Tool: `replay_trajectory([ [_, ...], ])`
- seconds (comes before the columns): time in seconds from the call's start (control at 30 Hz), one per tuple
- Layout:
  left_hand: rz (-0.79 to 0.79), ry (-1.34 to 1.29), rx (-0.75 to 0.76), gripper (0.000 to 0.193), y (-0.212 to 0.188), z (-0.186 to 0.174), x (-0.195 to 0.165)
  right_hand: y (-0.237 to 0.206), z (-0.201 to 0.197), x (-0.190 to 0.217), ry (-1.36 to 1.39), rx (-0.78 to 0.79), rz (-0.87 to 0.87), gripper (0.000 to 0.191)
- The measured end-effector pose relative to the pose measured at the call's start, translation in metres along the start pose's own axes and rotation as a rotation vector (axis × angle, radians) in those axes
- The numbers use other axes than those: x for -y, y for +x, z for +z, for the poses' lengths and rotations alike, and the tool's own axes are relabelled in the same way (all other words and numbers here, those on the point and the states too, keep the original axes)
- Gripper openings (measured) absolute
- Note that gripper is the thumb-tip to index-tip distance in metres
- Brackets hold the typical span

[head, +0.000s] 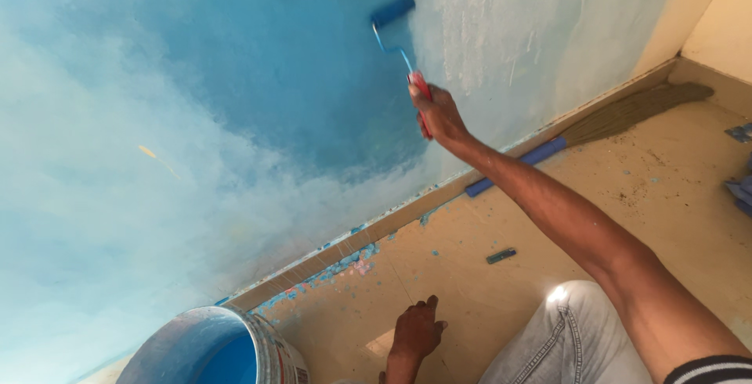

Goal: The person paints a wall with blue paint using a paint roller. They repeatedly dip the roller into a bucket of paint and apply it to the wall in vertical strokes.

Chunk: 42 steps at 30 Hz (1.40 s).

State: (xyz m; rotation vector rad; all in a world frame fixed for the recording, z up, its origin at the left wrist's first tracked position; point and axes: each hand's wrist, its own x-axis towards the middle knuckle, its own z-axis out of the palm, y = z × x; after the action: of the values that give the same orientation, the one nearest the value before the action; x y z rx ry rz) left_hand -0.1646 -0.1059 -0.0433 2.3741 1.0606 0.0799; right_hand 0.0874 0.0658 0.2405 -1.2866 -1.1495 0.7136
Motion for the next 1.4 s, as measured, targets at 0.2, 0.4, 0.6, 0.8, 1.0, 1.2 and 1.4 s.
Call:
replay_trajectory([
  [0.2, -0.014, -0.010, 0.017, 0.049, 0.002, 0.003, 0.001, 0.019, 0.000, 0.021, 0.045, -0.006, -0.043, 0.042],
  [0.4, -0.001, 0.008, -0.002, 0.047, 0.001, 0.003, 0.000, 0.004, 0.001, 0.023, 0.002, -0.013, -0.025, 0.042],
  [0.6, -0.019, 0.009, 0.030, 0.046, 0.000, 0.000, -0.002, 0.028, 0.003, 0.042, 0.071, -0.007, -0.087, 0.043],
  [0.8, -0.011, -0.004, 0.016, 0.046, 0.000, -0.001, -0.003, 0.016, 0.004, 0.037, 0.000, -0.013, -0.068, 0.044],
  [1.0, -0.022, -0.015, 0.019, 0.047, -0.001, 0.001, -0.003, 0.037, 0.002, 0.047, 0.056, -0.004, -0.083, 0.043],
  [1.2, -0.021, -0.022, 0.021, 0.049, 0.000, -0.001, -0.003, 0.006, 0.005, 0.029, 0.002, -0.021, -0.013, 0.043],
  [1.4, -0.039, 0.000, 0.042, 0.046, -0.001, -0.001, -0.005, 0.047, 0.000, 0.070, 0.071, -0.006, -0.143, 0.044],
])
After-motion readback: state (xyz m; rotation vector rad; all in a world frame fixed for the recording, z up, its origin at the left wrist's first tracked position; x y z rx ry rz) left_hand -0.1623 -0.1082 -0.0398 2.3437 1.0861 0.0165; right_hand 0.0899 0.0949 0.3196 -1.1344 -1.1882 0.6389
